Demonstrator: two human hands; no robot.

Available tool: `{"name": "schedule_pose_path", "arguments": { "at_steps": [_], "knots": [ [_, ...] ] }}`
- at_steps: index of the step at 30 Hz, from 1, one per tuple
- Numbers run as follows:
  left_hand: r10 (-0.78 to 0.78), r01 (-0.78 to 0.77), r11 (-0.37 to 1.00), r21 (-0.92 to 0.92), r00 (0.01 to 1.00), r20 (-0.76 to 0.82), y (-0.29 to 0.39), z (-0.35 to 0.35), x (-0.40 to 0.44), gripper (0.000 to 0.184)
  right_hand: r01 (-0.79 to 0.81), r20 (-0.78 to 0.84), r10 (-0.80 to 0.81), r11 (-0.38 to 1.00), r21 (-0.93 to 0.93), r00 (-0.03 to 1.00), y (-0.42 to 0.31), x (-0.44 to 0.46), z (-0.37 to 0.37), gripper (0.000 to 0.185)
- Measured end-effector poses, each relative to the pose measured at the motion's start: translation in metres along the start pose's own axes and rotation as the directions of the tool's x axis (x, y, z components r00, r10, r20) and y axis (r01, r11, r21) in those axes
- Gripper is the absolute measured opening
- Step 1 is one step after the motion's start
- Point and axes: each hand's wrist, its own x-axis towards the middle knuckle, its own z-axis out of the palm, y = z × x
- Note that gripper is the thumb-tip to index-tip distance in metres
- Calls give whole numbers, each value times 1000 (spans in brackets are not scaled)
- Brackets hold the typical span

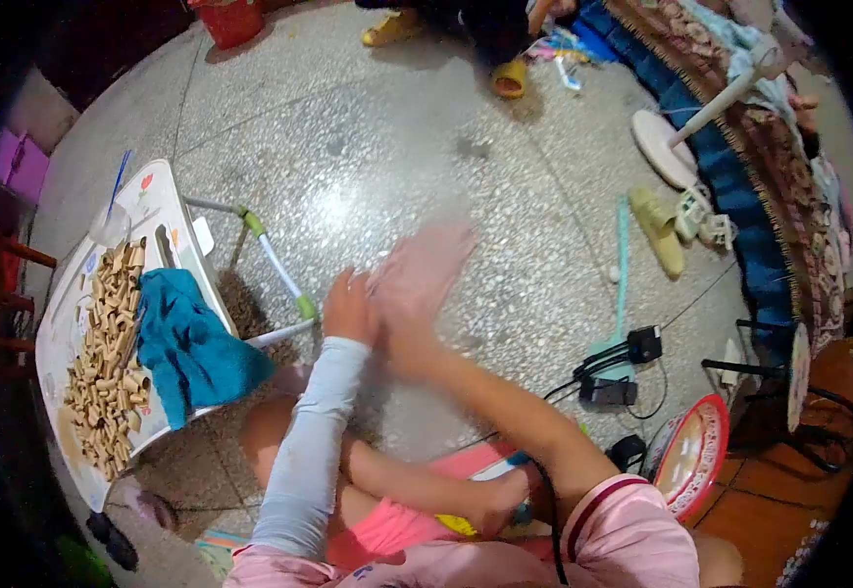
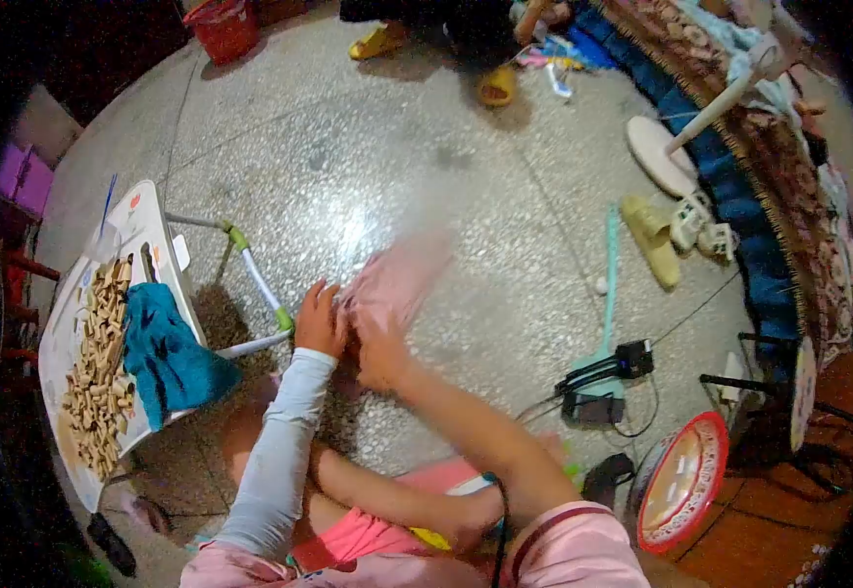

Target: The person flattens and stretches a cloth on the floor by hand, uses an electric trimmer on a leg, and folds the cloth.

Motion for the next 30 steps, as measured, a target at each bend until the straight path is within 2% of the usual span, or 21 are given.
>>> {"name": "schedule_pose_path", "arguments": {
  "at_steps": [4,5,7,8,9,14,15,18,21,23,24,29,30],
  "knots": [
    [19,-21,999,-41,999,-33,-6,2,1,32,169,358,-76,957,-238,931,-21,-35,-14,49],
    [-18,19,999,-37,999,29,-8,3,0,32,199,415,-76,944,-262,907,-25,-42,-18,48],
    [-94,98,995,-15,983,157,-5,-1,-2,31,198,400,-98,956,-217,911,-38,-60,-27,47],
    [-72,73,997,-6,991,117,-8,8,-8,29,207,387,-117,958,-198,914,-40,-69,-25,47],
    [-61,63,998,-5,987,146,-9,11,-8,29,228,366,-149,956,-184,918,-35,-78,-6,47],
    [-26,10,998,57,961,277,-10,17,-16,32,350,522,-166,895,-277,836,-50,-97,-15,50],
    [-31,9,997,74,954,297,-7,15,-16,34,357,484,-195,894,-269,853,-44,-100,-3,51],
    [-288,235,952,196,903,318,-2,2,-12,38,421,352,-305,847,-324,885,-40,-105,-2,52],
    [-273,213,950,229,922,276,-18,1,-16,39,468,286,-405,859,-206,869,-35,-103,-20,55],
    [-312,244,944,222,879,361,-14,-6,-15,39,490,275,-435,853,-179,858,-28,-93,-34,56],
    [-337,261,938,228,840,426,-9,-12,-14,41,505,282,-440,833,-226,853,-21,-89,-37,57],
    [-371,190,924,332,655,658,-9,8,-20,40,192,102,-187,980,-40,977,-1,-81,-34,52],
    [-369,160,923,349,618,694,-9,9,-20,43,231,112,-220,969,-86,969,6,-82,-26,52]
  ]
}}
